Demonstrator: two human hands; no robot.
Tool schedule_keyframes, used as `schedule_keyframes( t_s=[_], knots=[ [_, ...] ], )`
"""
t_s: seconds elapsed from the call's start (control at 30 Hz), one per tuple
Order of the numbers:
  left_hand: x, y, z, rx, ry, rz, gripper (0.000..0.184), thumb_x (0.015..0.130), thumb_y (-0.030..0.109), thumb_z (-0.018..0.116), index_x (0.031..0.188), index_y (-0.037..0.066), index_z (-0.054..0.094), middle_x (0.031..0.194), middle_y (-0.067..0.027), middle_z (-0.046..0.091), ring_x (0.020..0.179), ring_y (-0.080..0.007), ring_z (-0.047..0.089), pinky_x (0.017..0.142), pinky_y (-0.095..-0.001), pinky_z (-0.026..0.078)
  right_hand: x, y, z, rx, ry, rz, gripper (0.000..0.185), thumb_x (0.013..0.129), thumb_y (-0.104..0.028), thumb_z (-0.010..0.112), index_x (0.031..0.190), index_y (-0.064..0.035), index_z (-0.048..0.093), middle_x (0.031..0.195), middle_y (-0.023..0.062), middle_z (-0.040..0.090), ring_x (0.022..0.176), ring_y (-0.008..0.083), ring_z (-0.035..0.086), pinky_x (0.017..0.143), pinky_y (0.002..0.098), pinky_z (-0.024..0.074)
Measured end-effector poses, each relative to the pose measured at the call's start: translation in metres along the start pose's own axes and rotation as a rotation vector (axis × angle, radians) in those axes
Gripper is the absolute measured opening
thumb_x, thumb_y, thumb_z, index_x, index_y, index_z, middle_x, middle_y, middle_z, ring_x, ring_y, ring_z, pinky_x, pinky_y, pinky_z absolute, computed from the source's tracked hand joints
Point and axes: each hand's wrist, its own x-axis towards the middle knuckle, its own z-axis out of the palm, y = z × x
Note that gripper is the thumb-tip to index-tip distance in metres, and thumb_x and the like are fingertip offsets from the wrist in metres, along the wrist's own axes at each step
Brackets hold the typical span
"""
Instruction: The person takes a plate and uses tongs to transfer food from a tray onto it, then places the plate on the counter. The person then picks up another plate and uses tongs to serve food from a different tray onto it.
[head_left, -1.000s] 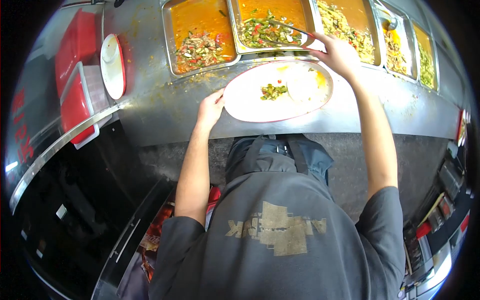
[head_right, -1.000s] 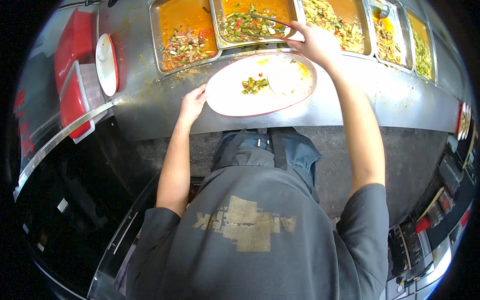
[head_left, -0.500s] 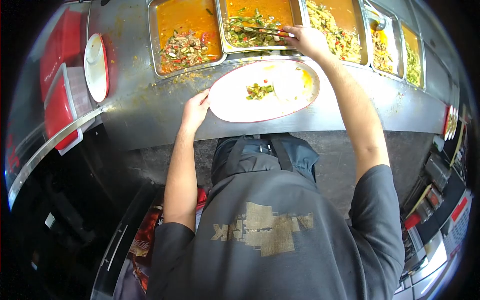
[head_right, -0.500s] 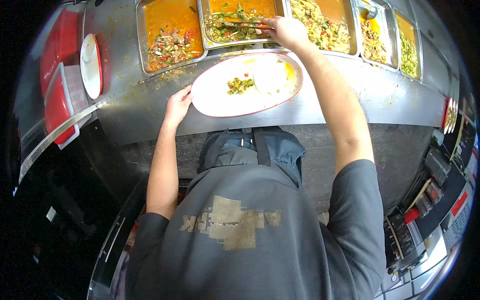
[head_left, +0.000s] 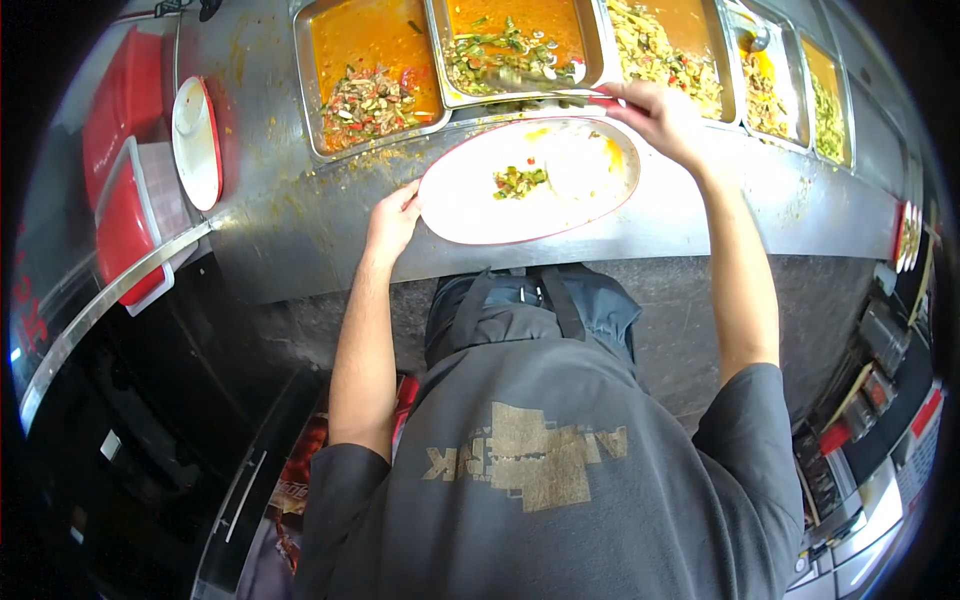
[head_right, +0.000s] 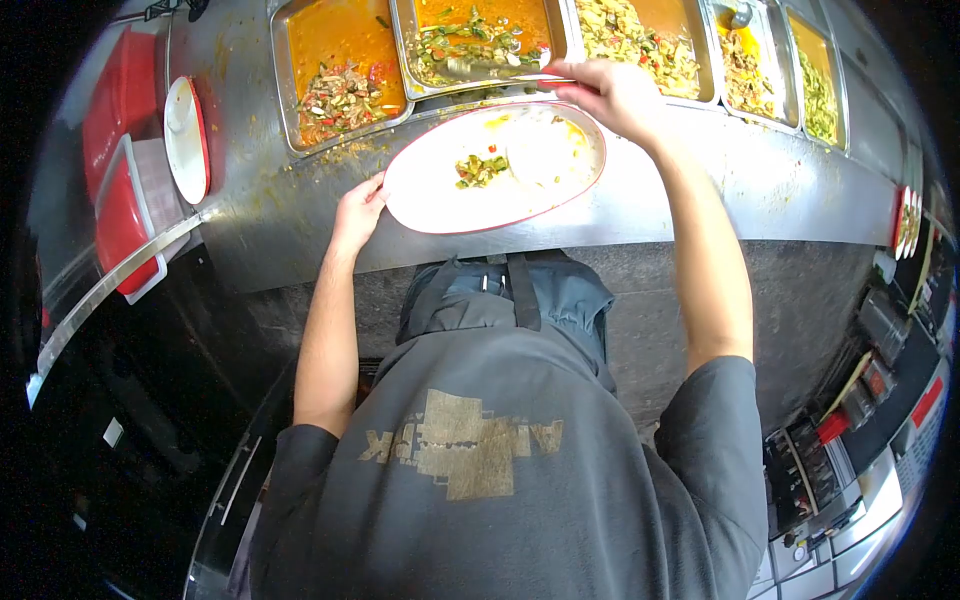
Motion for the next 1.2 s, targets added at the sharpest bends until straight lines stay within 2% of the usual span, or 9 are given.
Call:
schedule_keyframes(
  t_s=[0.17, 0.3, 0.5, 0.6, 0.73, 0.77, 0.9, 1.0, 1.2],
  knots=[
    [0.003, -0.004, 0.001, 0.009, 0.019, 0.010, 0.035, 0.095, 0.011, 0.062, 0.128, 0.000, 0.061, 0.117, -0.0137, 0.069, 0.103, -0.0153, 0.066, 0.090, -0.0272, 0.050, -0.046, -0.027, 0.005, 0.087, -0.186, -0.001, 0.036, 0.085, -0.019, 0.073, 0.119, -0.0100, 0.068, 0.094, 0.0145, 0.070, 0.080, 0.0236, 0.065, 0.075, 0.0347, 0.0517],
    [0.001, -0.002, 0.001, 0.013, 0.019, 0.003, 0.035, 0.095, 0.011, 0.062, 0.128, 0.001, 0.061, 0.117, -0.0127, 0.070, 0.103, -0.0151, 0.066, 0.090, -0.0273, 0.050, -0.064, -0.040, 0.019, -0.016, -0.237, 0.054, 0.048, 0.081, -0.021, 0.077, 0.127, -0.0115, 0.063, 0.088, 0.0096, 0.065, 0.076, 0.0231, 0.062, 0.073, 0.0363, 0.0500],
    [0.001, -0.002, 0.001, 0.008, 0.017, 0.000, 0.035, 0.095, 0.010, 0.061, 0.129, 0.002, 0.061, 0.118, -0.0112, 0.070, 0.104, -0.0148, 0.066, 0.091, -0.0272, 0.050, -0.060, -0.043, 0.005, 0.110, -0.146, 0.177, 0.049, 0.083, -0.021, 0.076, 0.129, -0.0116, 0.062, 0.086, 0.0054, 0.065, 0.070, 0.0156, 0.051, 0.069, 0.0318, 0.0479],
    [0.001, -0.001, 0.001, -0.001, 0.017, -0.003, 0.035, 0.095, 0.010, 0.061, 0.129, 0.002, 0.061, 0.118, -0.0114, 0.069, 0.105, -0.0147, 0.066, 0.091, -0.0270, 0.049, -0.052, -0.016, 0.011, 0.206, 0.114, 0.188, 0.049, 0.084, -0.020, 0.076, 0.130, -0.0106, 0.061, 0.092, 0.0046, 0.067, 0.069, 0.0133, 0.045, 0.069, 0.0296, 0.0475],
    [0.002, -0.002, 0.002, -0.021, 0.013, -0.008, 0.035, 0.095, 0.010, 0.062, 0.129, 0.000, 0.060, 0.119, -0.0118, 0.069, 0.107, -0.0146, 0.065, 0.093, -0.0269, 0.049, -0.015, -0.005, -0.004, -0.114, 0.078, 0.362, 0.054, 0.082, -0.030, 0.077, 0.130, -0.0090, 0.061, 0.095, 0.0088, 0.069, 0.074, 0.0163, 0.058, 0.074, 0.0299, 0.0500],
    [0.001, -0.002, 0.002, -0.011, 0.015, -0.010, 0.035, 0.095, 0.011, 0.062, 0.129, 0.000, 0.060, 0.120, -0.0118, 0.069, 0.107, -0.0146, 0.065, 0.093, -0.0270, 0.049, -0.007, 0.009, 0.002, -0.138, 0.089, 0.322, 0.056, 0.082, -0.038, 0.075, 0.129, -0.0099, 0.062, 0.095, 0.0093, 0.070, 0.082, 0.0198, 0.065, 0.076, 0.0331, 0.0511],
    [0.001, -0.002, 0.001, -0.037, 0.001, -0.006, 0.036, 0.095, 0.011, 0.062, 0.129, -0.001, 0.059, 0.121, -0.0119, 0.068, 0.107, -0.0145, 0.065, 0.093, -0.0270, 0.049, 0.027, 0.016, 0.002, -0.210, -0.182, 0.388, 0.052, 0.083, -0.037, 0.071, 0.129, -0.0138, 0.062, 0.104, 0.0129, 0.071, 0.090, 0.0249, 0.067, 0.083, 0.0361, 0.0520],
    [0.003, -0.007, 0.002, -0.056, 0.005, 0.018, 0.036, 0.095, 0.011, 0.061, 0.129, -0.001, 0.059, 0.121, -0.0119, 0.068, 0.108, -0.0145, 0.064, 0.093, -0.0270, 0.049, 0.041, 0.029, 0.018, -0.239, -0.153, 0.285, 0.050, 0.085, -0.039, 0.070, 0.128, -0.0168, 0.063, 0.115, 0.0119, 0.069, 0.103, 0.0272, 0.067, 0.088, 0.0386, 0.0524],
    [-0.001, 0.002, 0.001, -0.049, -0.004, -0.001, 0.035, 0.096, 0.012, 0.060, 0.129, -0.001, 0.059, 0.121, -0.0117, 0.068, 0.109, -0.0146, 0.063, 0.095, -0.0272, 0.048, 0.053, 0.023, 0.026, -0.449, -0.167, 0.191, 0.042, 0.088, -0.039, 0.066, 0.126, -0.0198, 0.065, 0.105, 0.0085, 0.071, 0.097, 0.0260, 0.068, 0.085, 0.0397, 0.0537]
  ],
)
